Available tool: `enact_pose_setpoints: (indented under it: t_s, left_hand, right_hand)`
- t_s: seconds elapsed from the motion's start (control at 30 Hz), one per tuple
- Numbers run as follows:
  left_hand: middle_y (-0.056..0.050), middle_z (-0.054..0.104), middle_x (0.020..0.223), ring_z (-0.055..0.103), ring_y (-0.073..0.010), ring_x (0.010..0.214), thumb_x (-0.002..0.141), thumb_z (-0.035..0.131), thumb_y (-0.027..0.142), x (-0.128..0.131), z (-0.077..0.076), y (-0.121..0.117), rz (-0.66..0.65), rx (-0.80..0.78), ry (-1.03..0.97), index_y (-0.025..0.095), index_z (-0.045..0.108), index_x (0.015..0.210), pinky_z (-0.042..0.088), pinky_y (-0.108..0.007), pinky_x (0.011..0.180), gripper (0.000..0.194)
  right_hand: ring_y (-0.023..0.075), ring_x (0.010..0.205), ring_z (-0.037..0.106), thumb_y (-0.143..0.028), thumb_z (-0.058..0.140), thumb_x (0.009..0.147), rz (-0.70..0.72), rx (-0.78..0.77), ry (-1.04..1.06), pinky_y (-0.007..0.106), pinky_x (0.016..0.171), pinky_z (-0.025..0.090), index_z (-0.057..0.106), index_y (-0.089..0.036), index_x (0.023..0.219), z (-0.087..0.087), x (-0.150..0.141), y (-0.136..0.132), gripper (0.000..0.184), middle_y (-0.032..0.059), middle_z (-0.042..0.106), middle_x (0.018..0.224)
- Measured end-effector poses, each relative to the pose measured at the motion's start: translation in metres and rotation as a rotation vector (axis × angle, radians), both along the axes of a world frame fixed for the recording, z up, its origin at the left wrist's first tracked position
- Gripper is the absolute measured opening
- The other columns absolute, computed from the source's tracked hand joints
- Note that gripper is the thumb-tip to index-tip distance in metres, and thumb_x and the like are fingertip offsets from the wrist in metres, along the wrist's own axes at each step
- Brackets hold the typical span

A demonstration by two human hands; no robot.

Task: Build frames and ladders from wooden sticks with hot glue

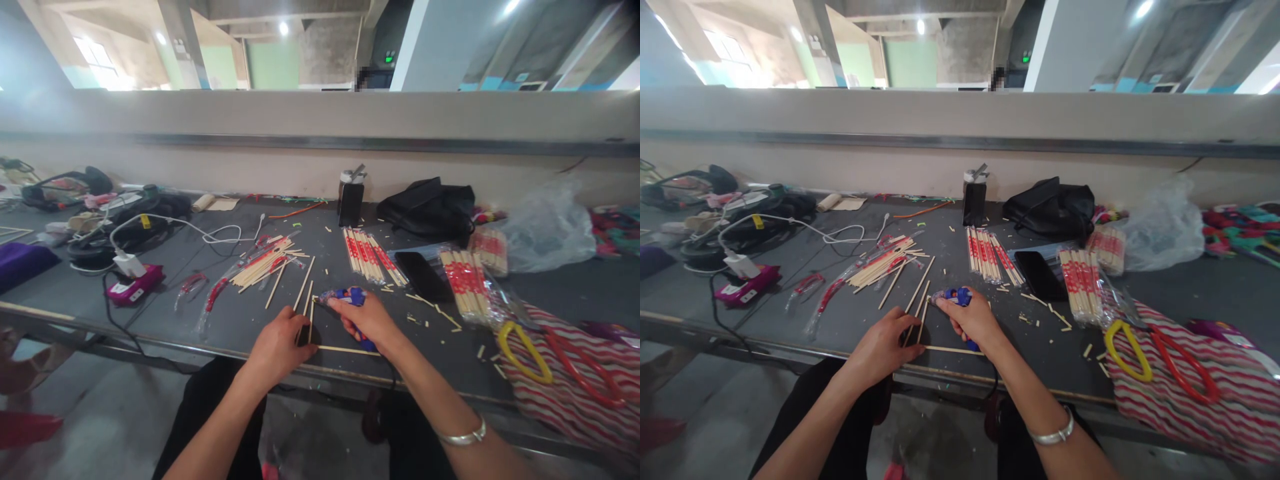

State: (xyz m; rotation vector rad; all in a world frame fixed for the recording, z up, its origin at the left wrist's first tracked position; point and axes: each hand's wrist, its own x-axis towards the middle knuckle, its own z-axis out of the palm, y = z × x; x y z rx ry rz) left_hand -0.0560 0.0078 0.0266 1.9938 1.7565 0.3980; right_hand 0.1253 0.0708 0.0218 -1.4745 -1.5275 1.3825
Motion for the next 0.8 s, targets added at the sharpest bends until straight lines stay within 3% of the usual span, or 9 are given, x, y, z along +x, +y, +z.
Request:
enact_pose_setpoints:
  t_s: [0.8]
  left_hand:
    - [-0.001,0.051,0.091,0.055,-0.0138,0.072,0.072,0.066,0.032,0.0,-0.0001,0.0013,-0.014,0.003,0.012,0.022,0.064,0.103,0.04,-0.025,0.066,0.033]
  right_hand:
    - [0.0075,0.03,0.04,-0.053,0.063,0.07,0.018,0.01,-0.016,0.017,0.027,0.031,0.042,-0.023,0.068,-0.0004,0.0034,-0.0103,0.037,-0.0109,0.044,0.038]
